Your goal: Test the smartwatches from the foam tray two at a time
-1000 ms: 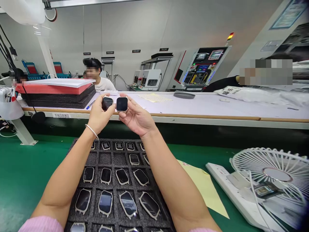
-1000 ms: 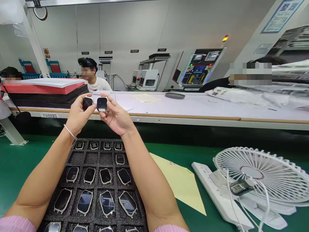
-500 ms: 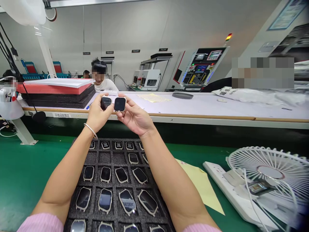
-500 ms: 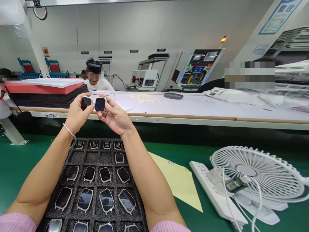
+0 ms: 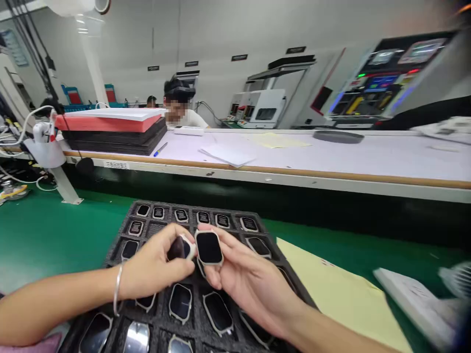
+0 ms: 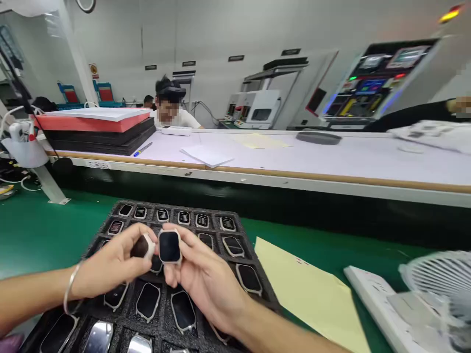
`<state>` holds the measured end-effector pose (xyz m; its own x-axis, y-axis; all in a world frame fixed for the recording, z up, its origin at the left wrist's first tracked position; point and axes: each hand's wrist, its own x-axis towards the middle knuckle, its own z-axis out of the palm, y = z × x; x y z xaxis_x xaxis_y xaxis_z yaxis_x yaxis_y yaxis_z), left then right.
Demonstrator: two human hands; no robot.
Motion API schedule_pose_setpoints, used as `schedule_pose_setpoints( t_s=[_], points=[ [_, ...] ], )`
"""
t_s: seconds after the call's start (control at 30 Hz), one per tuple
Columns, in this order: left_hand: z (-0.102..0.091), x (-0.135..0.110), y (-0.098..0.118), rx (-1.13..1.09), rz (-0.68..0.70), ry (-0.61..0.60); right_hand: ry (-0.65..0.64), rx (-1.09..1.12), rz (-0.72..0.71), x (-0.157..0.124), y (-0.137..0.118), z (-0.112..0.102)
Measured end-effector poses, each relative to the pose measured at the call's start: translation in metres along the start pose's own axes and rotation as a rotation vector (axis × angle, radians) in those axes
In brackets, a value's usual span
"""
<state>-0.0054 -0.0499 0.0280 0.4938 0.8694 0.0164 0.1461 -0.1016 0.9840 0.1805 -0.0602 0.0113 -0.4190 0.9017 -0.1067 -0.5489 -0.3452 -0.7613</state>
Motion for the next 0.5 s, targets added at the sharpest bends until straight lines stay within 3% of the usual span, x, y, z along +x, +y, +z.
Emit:
schedule_pose_setpoints(
  t_s=[0.1, 0.2, 0.5],
  points=[
    [0.012, 0.002, -0.034, -0.116, -0.093, 0.102, 0.152, 0.063, 0.063, 0.002, 0.022, -0.015],
    [0.013, 0.011, -0.053, -0.22, -0.213, 0.2, 0.258, 0.047, 0.128, 0.012, 0.03, -0.026],
    [0.005, 0.015, -0.063, -0.289, -0.303, 0.167, 0.287, -0.04, 0.307, 0.013, 0.035, -0.041]
  ],
)
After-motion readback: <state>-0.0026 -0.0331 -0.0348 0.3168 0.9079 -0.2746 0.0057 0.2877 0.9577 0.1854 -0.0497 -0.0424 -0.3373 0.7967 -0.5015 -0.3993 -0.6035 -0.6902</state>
